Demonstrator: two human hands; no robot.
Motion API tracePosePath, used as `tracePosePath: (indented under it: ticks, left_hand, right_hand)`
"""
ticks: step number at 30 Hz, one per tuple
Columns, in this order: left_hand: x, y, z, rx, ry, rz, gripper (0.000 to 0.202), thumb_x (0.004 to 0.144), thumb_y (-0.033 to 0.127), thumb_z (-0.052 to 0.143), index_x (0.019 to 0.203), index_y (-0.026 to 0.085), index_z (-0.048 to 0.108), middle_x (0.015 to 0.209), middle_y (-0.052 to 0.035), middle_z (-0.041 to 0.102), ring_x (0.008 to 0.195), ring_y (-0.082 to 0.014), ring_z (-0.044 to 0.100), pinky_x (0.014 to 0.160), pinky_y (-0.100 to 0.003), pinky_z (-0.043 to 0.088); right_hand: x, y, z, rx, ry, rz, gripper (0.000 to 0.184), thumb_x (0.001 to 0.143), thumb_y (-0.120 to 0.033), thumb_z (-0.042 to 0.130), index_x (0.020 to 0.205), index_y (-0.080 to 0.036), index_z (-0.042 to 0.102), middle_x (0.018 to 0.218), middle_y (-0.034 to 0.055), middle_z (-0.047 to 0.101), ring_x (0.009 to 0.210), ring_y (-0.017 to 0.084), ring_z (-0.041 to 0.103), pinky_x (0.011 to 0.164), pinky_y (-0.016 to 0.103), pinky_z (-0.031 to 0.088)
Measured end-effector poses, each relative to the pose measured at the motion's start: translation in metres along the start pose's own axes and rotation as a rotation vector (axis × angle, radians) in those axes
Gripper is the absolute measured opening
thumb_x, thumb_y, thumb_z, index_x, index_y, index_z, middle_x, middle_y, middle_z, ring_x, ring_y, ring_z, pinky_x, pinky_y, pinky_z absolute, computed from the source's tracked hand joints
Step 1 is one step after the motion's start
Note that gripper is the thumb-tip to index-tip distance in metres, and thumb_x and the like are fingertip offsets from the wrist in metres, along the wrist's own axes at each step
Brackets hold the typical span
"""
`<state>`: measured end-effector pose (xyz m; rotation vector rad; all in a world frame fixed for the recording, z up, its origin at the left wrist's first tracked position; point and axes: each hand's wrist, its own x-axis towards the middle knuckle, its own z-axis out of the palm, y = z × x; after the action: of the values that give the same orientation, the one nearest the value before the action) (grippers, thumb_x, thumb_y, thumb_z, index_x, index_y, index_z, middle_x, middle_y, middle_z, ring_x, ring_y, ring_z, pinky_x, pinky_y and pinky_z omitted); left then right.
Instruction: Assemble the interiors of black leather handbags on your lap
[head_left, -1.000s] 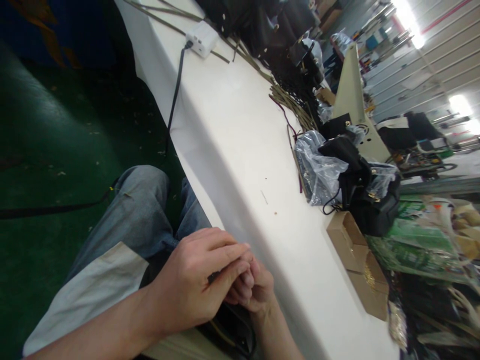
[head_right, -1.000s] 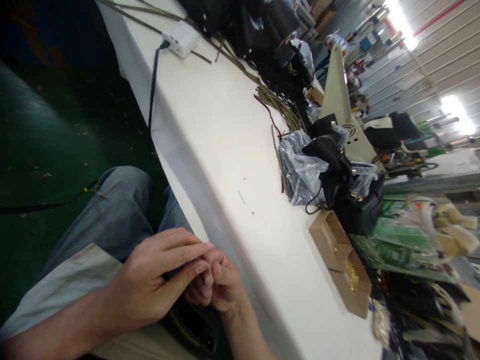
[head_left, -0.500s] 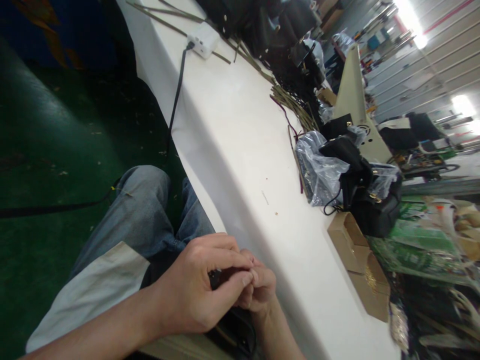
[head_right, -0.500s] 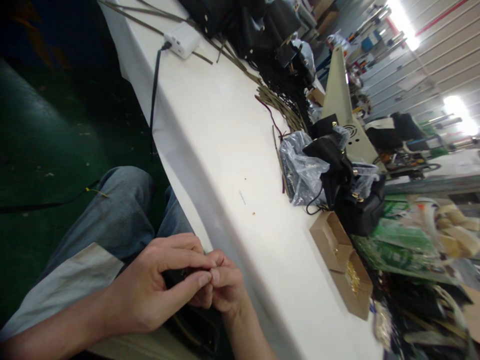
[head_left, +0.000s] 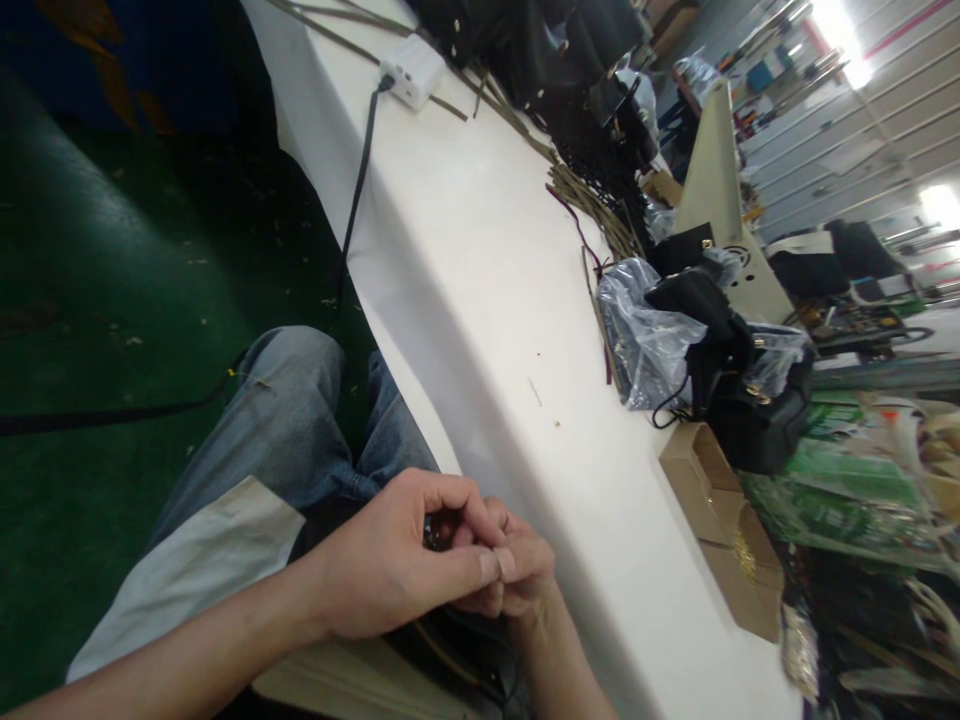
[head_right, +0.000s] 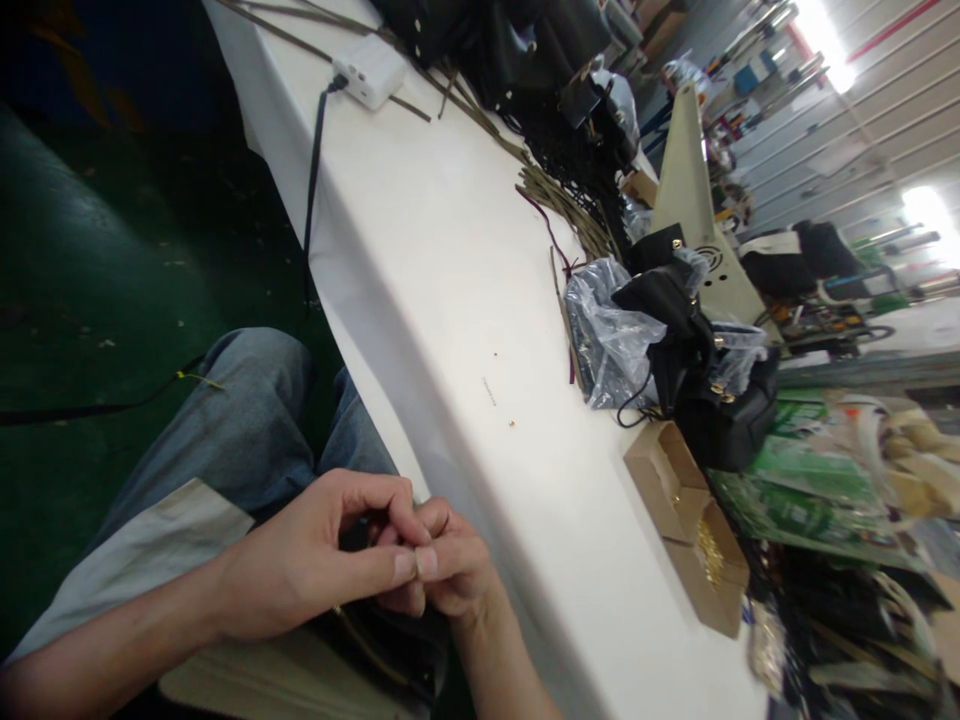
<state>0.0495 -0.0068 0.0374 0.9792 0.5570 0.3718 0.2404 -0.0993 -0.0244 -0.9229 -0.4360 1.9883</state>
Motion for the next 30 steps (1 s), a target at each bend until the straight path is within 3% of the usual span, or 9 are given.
tracePosePath:
  ticks: [4, 10, 20, 30]
  left_hand:
    - [0.0008, 0.0026, 0.0005, -0.018, -0.012, -0.014, 0.009, 0.078, 0.025, 0.077, 0.08, 0.017, 0.075, 0.071, -0.0001, 0.068, 0.067, -0.0135, 0.058, 0.058, -0.022, 0.043]
    - [0.0038, 0.0009, 0.0044, -0.118, -0.03, -0.054, 0.006, 0.074, 0.018, 0.067, 0.073, 0.017, 0.073, 0.069, -0.0036, 0.077, 0.064, -0.018, 0.073, 0.058, -0.023, 0.052]
    - [0.0062, 0.0003, 0.0053, -0.077, 0.038, 0.002, 0.011, 0.077, 0.016, 0.069, 0.074, 0.016, 0.079, 0.073, -0.0032, 0.08, 0.066, -0.0144, 0.068, 0.062, -0.022, 0.05]
    - [-0.0002, -0.0021, 0.0034, 0.028, 0.079, 0.079, 0.014, 0.084, 0.022, 0.071, 0.083, 0.018, 0.084, 0.079, -0.0034, 0.078, 0.072, -0.0159, 0.067, 0.064, -0.024, 0.051]
  right_hand:
    - [0.0026, -0.0007, 0.0046, -0.03, -0.013, 0.002, 0.051, 0.062, -0.059, 0.102, 0.073, -0.012, 0.085, 0.05, 0.0032, 0.062, 0.047, 0.014, 0.05, 0.053, 0.027, 0.041]
    - [0.0054, 0.002, 0.0088, -0.091, -0.117, -0.01, 0.061, 0.071, -0.069, 0.097, 0.05, -0.016, 0.076, 0.041, 0.0052, 0.055, 0.044, 0.016, 0.052, 0.054, 0.029, 0.039]
    - [0.0058, 0.0037, 0.004, -0.098, -0.122, -0.036, 0.072, 0.076, -0.076, 0.091, 0.042, -0.019, 0.063, 0.039, 0.0038, 0.05, 0.042, 0.013, 0.049, 0.05, 0.027, 0.037]
    - [0.0025, 0.0004, 0.0054, -0.009, -0.091, -0.09, 0.053, 0.081, -0.058, 0.093, 0.053, -0.016, 0.074, 0.041, 0.0024, 0.051, 0.041, 0.013, 0.045, 0.049, 0.027, 0.036]
